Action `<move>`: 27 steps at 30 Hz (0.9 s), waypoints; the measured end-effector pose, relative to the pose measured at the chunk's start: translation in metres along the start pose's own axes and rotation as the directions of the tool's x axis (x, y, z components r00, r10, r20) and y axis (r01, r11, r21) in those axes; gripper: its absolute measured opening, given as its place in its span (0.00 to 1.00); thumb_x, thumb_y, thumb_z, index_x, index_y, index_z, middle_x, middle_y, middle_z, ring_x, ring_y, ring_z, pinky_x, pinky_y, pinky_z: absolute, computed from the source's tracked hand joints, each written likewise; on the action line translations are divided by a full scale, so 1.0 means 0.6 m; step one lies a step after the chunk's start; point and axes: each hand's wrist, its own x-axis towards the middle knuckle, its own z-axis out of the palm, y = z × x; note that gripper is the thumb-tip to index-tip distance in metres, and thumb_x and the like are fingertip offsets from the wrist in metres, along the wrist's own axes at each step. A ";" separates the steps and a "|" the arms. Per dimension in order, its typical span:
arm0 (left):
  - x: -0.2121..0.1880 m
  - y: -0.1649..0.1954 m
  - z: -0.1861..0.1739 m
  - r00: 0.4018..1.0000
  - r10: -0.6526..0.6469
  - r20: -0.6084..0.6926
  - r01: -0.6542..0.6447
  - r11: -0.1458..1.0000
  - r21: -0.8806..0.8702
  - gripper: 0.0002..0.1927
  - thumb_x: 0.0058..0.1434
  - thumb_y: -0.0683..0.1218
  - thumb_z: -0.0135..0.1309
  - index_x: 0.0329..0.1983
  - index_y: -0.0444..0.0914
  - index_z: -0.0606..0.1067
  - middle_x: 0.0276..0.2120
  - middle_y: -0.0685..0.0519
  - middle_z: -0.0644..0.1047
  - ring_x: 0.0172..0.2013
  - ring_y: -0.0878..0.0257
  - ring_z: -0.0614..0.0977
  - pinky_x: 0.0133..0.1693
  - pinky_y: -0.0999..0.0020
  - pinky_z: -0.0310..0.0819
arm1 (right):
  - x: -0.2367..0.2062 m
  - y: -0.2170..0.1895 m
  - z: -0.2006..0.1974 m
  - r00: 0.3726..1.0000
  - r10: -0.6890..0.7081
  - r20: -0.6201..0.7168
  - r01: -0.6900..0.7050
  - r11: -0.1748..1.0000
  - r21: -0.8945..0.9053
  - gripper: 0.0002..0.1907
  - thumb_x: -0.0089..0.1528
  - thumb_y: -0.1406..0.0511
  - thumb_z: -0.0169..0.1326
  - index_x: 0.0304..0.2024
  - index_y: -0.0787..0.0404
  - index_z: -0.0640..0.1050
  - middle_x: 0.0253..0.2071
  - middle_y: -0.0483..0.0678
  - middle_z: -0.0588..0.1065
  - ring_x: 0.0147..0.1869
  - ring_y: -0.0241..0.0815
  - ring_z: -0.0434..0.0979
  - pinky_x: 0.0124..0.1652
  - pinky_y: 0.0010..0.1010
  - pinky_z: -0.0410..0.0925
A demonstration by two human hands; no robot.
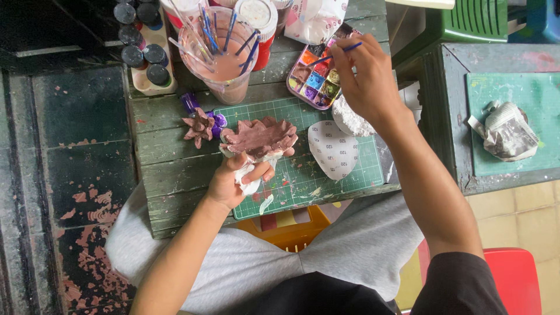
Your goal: The person sits on the floor with a small table over their lap and paints a flower-shaped clay bowl using a paintbrush. They dip the brush into a watercolor palette, apply paint to the clay piece, turn it to reach different sides, and continue brushing the petals and rim.
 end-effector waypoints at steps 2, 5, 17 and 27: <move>0.001 0.000 -0.001 1.000 0.007 -0.006 -0.007 1.000 0.011 0.45 0.63 0.62 0.62 0.71 0.28 0.63 0.59 0.34 0.75 0.21 0.75 0.58 0.41 0.69 0.66 | -0.009 -0.004 -0.001 1.000 0.022 0.018 -0.022 1.000 -0.005 0.05 0.75 0.72 0.52 0.45 0.70 0.77 0.42 0.54 0.78 0.50 0.54 0.76 0.49 0.43 0.70; 0.001 -0.001 -0.001 1.000 0.010 -0.009 -0.010 1.000 0.011 0.45 0.63 0.63 0.62 0.71 0.28 0.63 0.58 0.34 0.75 0.21 0.75 0.58 0.40 0.69 0.67 | -0.014 -0.005 -0.004 0.998 0.062 0.022 -0.061 0.998 -0.025 0.04 0.75 0.73 0.52 0.45 0.69 0.77 0.39 0.53 0.78 0.47 0.54 0.76 0.47 0.44 0.70; -0.001 -0.001 -0.003 1.000 0.016 0.011 -0.016 1.000 0.006 0.42 0.66 0.62 0.60 0.70 0.28 0.64 0.61 0.34 0.74 0.22 0.76 0.59 0.41 0.70 0.65 | -0.020 -0.050 -0.006 0.999 -0.031 0.018 0.032 0.996 -0.080 0.02 0.72 0.75 0.56 0.46 0.69 0.76 0.40 0.52 0.78 0.46 0.52 0.76 0.45 0.41 0.70; -0.009 -0.006 0.000 0.997 0.008 -0.075 -0.018 0.992 -0.127 0.49 0.64 0.71 0.53 0.75 0.32 0.59 0.63 0.35 0.73 0.21 0.77 0.59 0.40 0.74 0.63 | -0.158 -0.121 -0.014 0.803 0.262 -0.535 0.013 0.890 0.455 0.12 0.79 0.64 0.42 0.47 0.69 0.69 0.36 0.58 0.72 0.31 0.41 0.71 0.30 0.24 0.68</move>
